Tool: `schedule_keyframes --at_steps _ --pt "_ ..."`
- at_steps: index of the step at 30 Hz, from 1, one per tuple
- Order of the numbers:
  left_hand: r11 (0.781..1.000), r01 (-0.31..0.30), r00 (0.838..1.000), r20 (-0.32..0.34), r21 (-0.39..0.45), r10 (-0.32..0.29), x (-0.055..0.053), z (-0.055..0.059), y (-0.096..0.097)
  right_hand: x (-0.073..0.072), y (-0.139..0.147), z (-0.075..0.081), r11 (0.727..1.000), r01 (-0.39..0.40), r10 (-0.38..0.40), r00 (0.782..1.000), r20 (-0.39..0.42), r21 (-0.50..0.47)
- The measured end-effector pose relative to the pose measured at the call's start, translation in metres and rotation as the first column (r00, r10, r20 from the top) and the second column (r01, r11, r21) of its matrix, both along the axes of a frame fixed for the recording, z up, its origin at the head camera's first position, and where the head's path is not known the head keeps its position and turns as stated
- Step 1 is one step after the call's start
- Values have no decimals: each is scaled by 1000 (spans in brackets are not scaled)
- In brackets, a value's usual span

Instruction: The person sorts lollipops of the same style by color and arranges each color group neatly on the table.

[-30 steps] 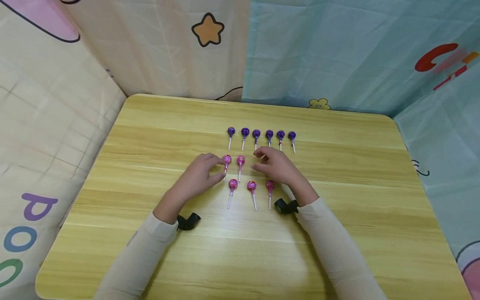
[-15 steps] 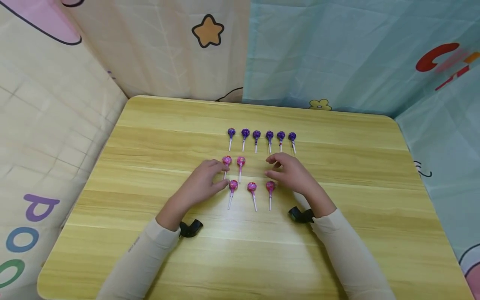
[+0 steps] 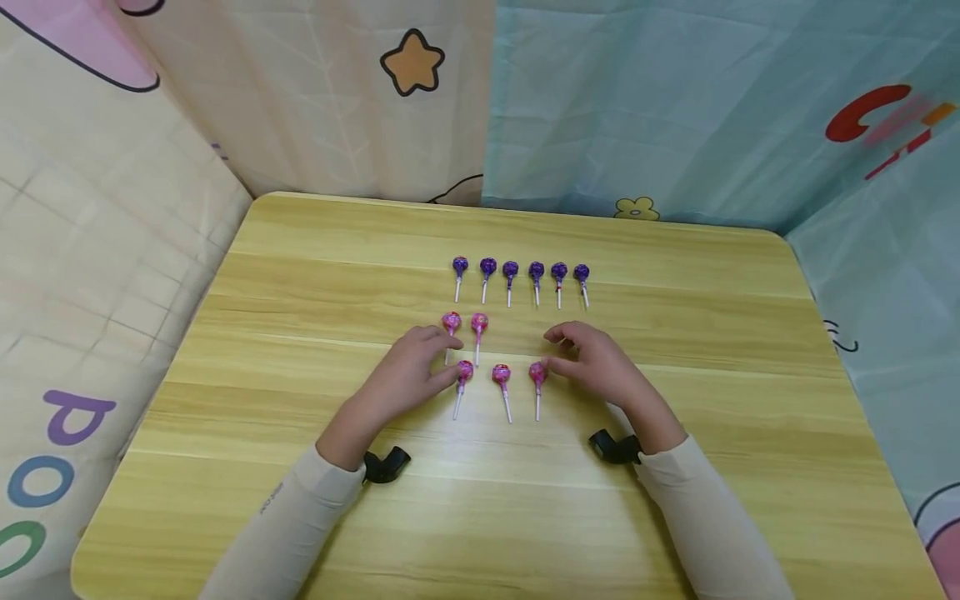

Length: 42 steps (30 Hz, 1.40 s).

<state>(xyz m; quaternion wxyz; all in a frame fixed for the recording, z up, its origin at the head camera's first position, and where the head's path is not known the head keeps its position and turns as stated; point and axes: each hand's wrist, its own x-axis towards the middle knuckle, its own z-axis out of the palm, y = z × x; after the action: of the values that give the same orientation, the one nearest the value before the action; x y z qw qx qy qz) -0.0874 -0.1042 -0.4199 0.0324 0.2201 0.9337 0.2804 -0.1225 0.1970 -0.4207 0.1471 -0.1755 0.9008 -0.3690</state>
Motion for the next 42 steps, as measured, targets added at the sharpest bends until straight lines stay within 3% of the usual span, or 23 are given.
schedule_keyframes --at_steps 5,10,20,42 --pt "999 12 998 -63 -30 -14 0 -3 4 4 -2 -3 1000 12 -12 1000 17 -3" --pt "999 4 996 -84 -54 -9 1 -4 6 7 -5 -5 1000 22 -22 999 44 0" --pt "996 29 997 -68 -84 -34 2 -5 8 10 -6 -7 1000 20 -20 999 29 2" --pt "993 42 999 -3 -110 -43 3 -4 15 10 -3 -9 993 -111 112 994 -10 43"
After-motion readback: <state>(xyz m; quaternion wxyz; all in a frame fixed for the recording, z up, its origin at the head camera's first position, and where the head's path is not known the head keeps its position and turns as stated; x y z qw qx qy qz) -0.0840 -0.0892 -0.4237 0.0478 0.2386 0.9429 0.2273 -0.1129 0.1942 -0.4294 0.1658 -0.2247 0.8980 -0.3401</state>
